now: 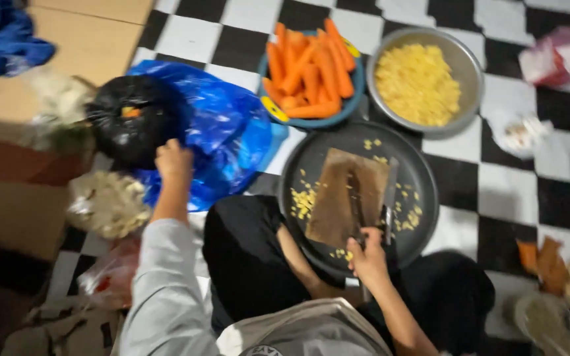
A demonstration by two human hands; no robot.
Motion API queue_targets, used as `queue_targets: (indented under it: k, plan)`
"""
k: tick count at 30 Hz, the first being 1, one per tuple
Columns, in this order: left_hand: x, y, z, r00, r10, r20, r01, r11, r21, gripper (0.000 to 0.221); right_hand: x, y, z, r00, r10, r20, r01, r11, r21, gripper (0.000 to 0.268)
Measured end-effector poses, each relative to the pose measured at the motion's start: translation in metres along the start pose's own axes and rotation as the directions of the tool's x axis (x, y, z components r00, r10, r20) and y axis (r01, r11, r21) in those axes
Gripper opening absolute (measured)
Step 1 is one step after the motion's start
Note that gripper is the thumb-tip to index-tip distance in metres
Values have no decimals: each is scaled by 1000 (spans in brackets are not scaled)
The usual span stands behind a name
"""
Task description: Dicing a potato into small cubes using a knife on a wooden board.
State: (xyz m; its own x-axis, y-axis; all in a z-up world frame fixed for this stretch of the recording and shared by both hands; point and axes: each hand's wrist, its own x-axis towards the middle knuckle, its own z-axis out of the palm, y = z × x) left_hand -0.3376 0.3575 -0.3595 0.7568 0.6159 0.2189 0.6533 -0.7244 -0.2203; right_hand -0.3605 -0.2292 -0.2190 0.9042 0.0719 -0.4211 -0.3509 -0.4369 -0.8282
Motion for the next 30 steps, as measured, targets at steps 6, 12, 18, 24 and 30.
queue_targets:
  k: [6,12,18,24,30]
  plan:
    - [-39,31,-175,898,271,-346,-281,959,22,62,20,17,-9,999,34,39,-27,985,-169,39]
    - [-130,196,-303,902,351,251,113,370,-922,59,18,-2,-17,995,11,96,2,991,-136,45]
    - [-171,308,-263,787,510,348,3,561,-828,62,3,-12,-46,999,-41,-14,36,970,-241,43]
    - [-166,302,-295,658,594,463,-11,623,-782,84,18,-10,-46,996,82,30,-76,985,-153,40]
    - [-151,308,-286,697,577,426,-139,691,-709,91,51,-24,-37,1000,-6,0,5,972,-236,44]
